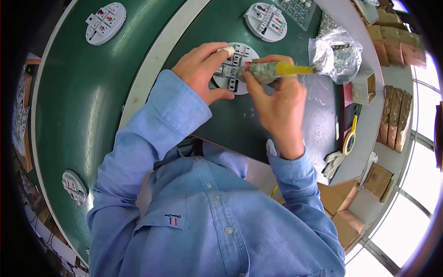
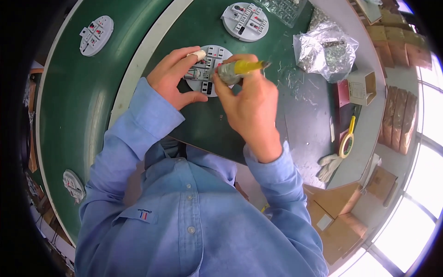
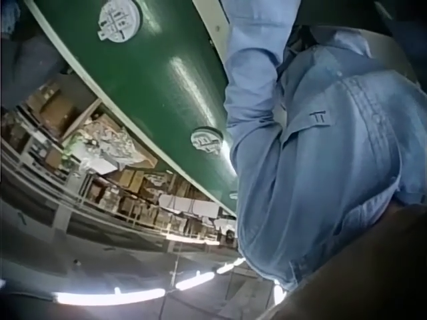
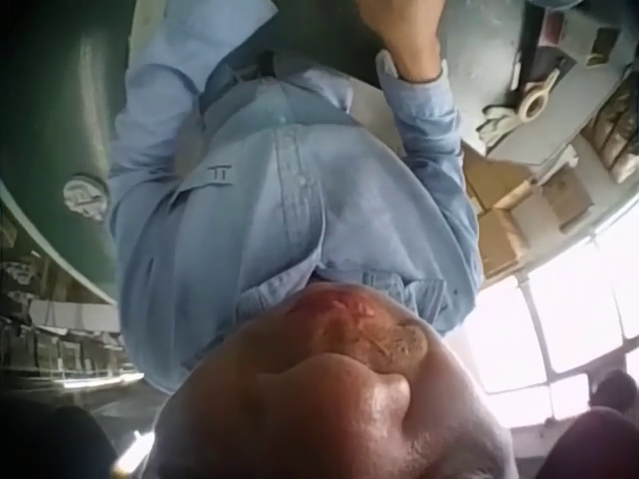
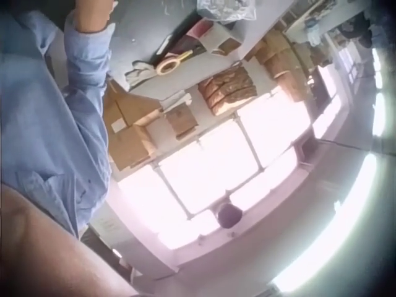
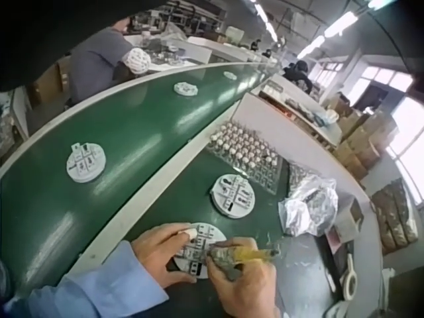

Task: Applying adhesive to circular plastic parts and mounting electronic modules.

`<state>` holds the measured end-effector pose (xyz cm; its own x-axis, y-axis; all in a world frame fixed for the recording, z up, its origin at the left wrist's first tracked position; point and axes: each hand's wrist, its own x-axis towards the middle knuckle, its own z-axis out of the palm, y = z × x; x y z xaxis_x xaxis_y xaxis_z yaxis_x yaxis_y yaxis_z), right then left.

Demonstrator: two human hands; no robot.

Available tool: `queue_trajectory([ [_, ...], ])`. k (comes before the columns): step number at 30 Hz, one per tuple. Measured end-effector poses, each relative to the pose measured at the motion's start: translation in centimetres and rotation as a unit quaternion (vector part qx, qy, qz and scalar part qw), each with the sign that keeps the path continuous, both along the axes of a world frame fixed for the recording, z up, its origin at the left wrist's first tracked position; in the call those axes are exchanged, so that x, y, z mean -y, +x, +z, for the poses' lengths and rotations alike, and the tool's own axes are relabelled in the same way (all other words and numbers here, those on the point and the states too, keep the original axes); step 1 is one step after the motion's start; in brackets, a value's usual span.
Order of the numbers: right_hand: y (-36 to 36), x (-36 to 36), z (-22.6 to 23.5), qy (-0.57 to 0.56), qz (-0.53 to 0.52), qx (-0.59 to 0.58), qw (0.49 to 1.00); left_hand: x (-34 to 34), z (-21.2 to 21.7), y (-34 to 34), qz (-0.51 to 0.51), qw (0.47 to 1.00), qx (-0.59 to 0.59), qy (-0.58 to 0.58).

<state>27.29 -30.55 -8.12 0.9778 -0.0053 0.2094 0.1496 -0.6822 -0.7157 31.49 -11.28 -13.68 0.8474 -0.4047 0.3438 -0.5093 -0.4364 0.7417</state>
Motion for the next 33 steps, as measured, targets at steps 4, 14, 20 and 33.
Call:
queue_trajectory([
  [4, 0.2, 0.4, 0.7, 0.028, 0.007, -0.018, 0.999, 0.0, -0.4, -0.7, -0.006, 1.000, -0.025, -0.009],
  [14, -0.9, 6.0, 3.8, -0.170, -0.169, -0.234, 0.942, -0.4, -0.6, -0.1, -0.023, 1.000, 0.003, -0.015],
  [20, 0.6, 2.9, 0.0, -0.080, 0.079, 0.039, 0.993, -0.2, -2.2, 0.6, -0.038, 0.998, 0.048, -0.033],
  [33, 1.4, 1.0, -1.1, -0.005, 0.005, -0.032, 0.999, 0.9, -2.3, 1.7, -0.048, 0.997, 0.045, -0.030],
])
